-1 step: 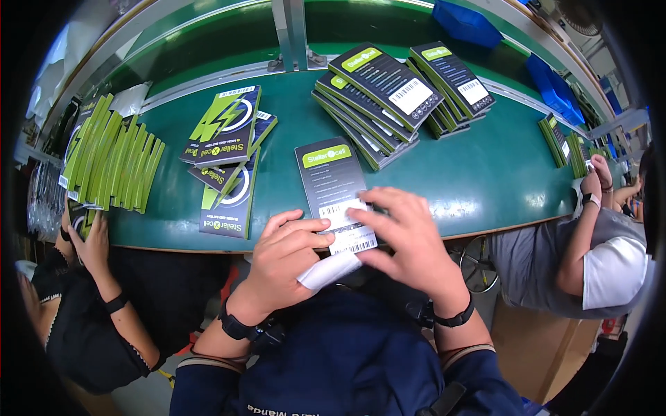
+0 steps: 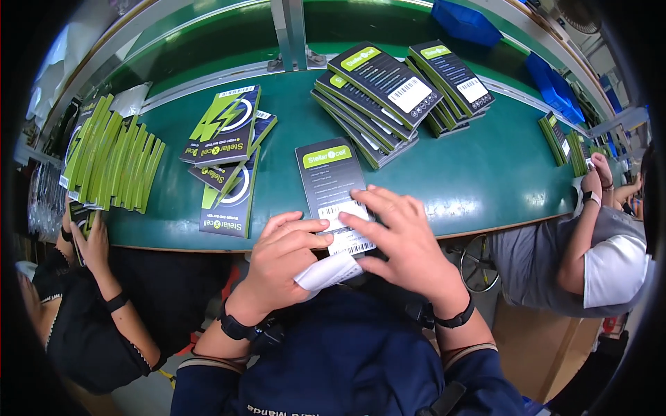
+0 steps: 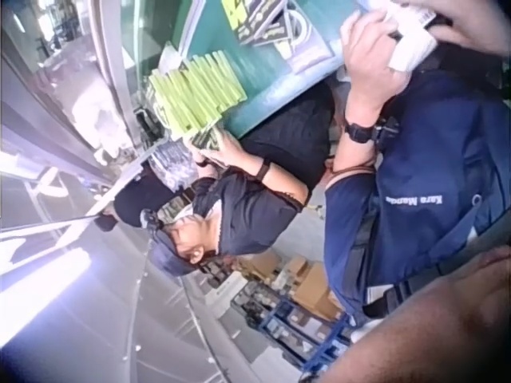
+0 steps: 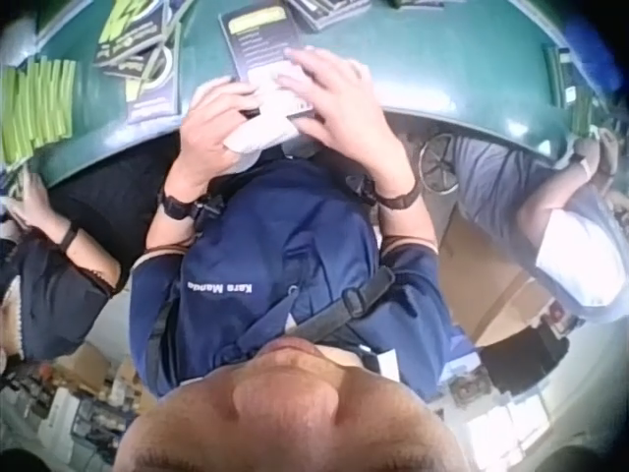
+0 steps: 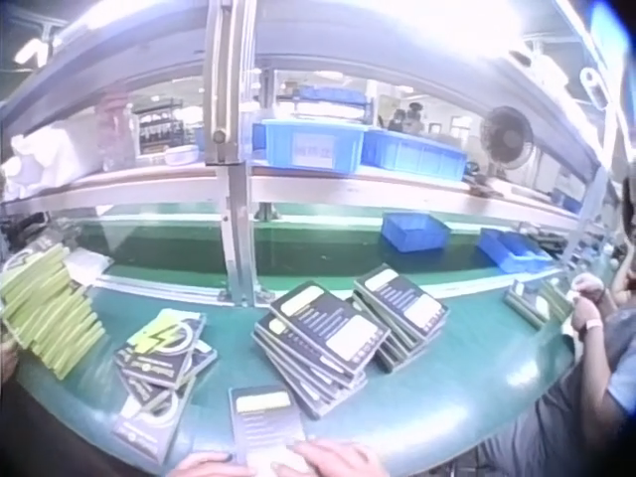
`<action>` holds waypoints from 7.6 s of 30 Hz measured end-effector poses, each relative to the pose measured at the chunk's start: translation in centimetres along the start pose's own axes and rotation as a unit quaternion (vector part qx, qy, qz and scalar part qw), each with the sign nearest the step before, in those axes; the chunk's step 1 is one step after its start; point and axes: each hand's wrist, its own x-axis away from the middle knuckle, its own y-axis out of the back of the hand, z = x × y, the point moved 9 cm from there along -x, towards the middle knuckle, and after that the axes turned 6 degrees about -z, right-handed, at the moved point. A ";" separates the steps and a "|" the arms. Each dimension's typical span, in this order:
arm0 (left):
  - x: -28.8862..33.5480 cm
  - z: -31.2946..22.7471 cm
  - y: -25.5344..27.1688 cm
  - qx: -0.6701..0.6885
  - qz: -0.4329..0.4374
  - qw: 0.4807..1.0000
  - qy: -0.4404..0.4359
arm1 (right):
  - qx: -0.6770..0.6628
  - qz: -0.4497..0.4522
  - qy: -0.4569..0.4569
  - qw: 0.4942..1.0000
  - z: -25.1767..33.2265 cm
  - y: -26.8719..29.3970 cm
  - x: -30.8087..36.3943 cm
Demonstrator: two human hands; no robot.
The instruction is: Applying barcode stickers to the back of product packaging boxes on an industrial assembly line.
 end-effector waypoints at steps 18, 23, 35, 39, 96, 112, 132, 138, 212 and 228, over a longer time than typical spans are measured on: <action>-0.2 -3.7 3.5 0.035 -0.018 0.999 -0.013 | -0.206 -0.301 -0.040 0.930 -1.1 4.8 3.3; -0.7 -3.6 1.9 0.145 0.029 0.989 -0.002 | -0.365 -0.215 -0.084 0.902 -0.4 4.6 2.5; 1.1 -2.5 0.5 0.309 0.012 0.946 0.097 | -0.233 -0.153 -0.007 0.960 2.2 4.6 1.5; 1.5 -2.0 0.8 0.312 0.007 0.942 0.122 | -0.182 -0.130 0.027 0.974 2.8 4.4 0.9; 1.9 19.1 16.2 0.340 -0.344 0.805 0.344 | -0.040 -0.090 -0.168 0.981 -1.7 -8.9 -22.8; -5.1 26.1 14.8 0.366 -0.225 0.791 0.436 | -0.077 0.017 -0.047 0.996 1.3 -11.9 -22.3; 0.1 21.1 14.4 0.295 -0.192 0.828 0.438 | -0.506 -0.093 -0.204 0.833 2.0 -11.0 -12.3; -0.9 16.5 12.7 0.282 -0.123 0.881 0.358 | -0.665 -0.021 -0.223 0.713 4.1 -12.4 -14.2; 5.4 9.2 8.5 0.352 0.015 0.904 0.242 | -0.332 0.128 -0.149 0.923 2.0 -14.9 -24.4; 6.1 10.3 13.8 0.315 0.071 0.936 0.138 | -0.313 -0.061 -0.172 0.932 2.8 -15.3 -22.5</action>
